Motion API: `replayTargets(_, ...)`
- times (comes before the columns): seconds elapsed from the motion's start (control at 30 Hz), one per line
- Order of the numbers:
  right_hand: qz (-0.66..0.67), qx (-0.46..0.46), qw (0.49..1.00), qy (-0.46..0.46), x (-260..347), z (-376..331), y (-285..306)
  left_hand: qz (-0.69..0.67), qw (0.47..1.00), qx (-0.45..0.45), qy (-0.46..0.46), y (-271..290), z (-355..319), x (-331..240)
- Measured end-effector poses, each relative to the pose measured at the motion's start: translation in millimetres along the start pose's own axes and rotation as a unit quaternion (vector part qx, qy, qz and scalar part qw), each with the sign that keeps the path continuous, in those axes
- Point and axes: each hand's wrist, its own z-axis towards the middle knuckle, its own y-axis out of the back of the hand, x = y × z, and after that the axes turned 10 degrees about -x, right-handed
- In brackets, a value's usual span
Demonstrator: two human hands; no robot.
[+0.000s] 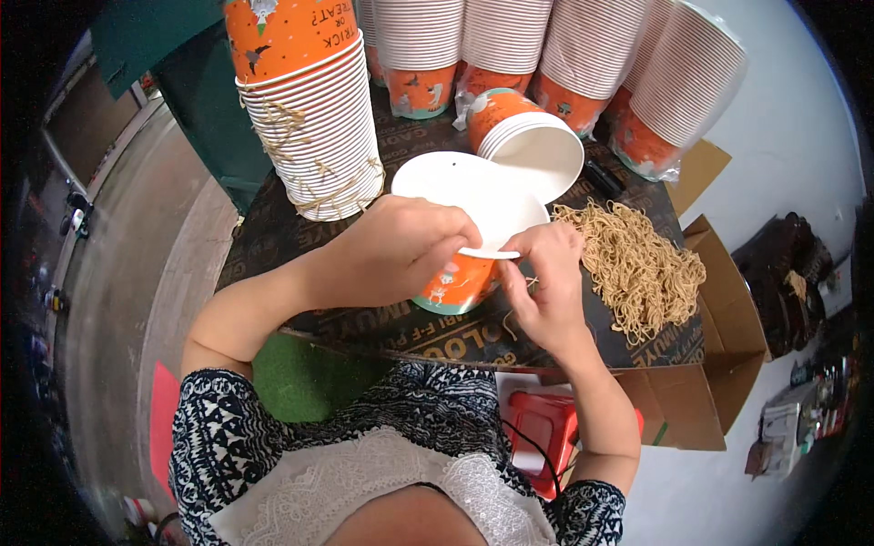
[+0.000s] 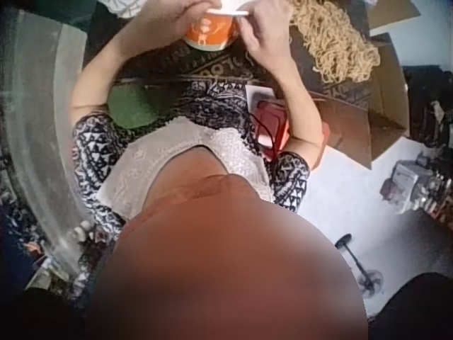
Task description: Attaching and tying elastic strings to paper cups for packaging.
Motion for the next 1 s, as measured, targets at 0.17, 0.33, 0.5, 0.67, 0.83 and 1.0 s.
replayTargets(0.17, -0.002, 0.023, 0.998, 0.055, 8.3, -6.7, -10.9, -0.082, 0.980, 0.166, 0.068, -6.4, 6.1, 14.0)
replayTargets(0.33, 0.019, 0.007, 0.998, 0.057, 9.0, -12.8, -14.1, -0.162, 0.909, 0.308, 0.230, -8.9, 15.7, 22.5)
replayTargets(0.5, 0.016, 0.009, 0.998, 0.064, 8.8, -13.1, -13.1, -0.208, 0.885, 0.312, 0.277, -12.4, 16.1, 23.6)
replayTargets(0.67, 0.020, 0.011, 0.997, 0.067, 7.1, -13.1, -14.1, -0.169, 0.907, 0.317, 0.219, -17.5, 18.2, 25.9)
replayTargets(0.83, 0.015, 0.019, 0.997, 0.072, 7.7, -10.8, -14.2, -0.032, 0.990, 0.001, 0.140, -28.0, 10.8, 33.6)
replayTargets(1.0, 0.012, 0.056, 0.995, 0.079, 6.0, -7.7, -5.5, 0.065, 0.961, -0.231, 0.136, 8.8, 41.2, 68.8)
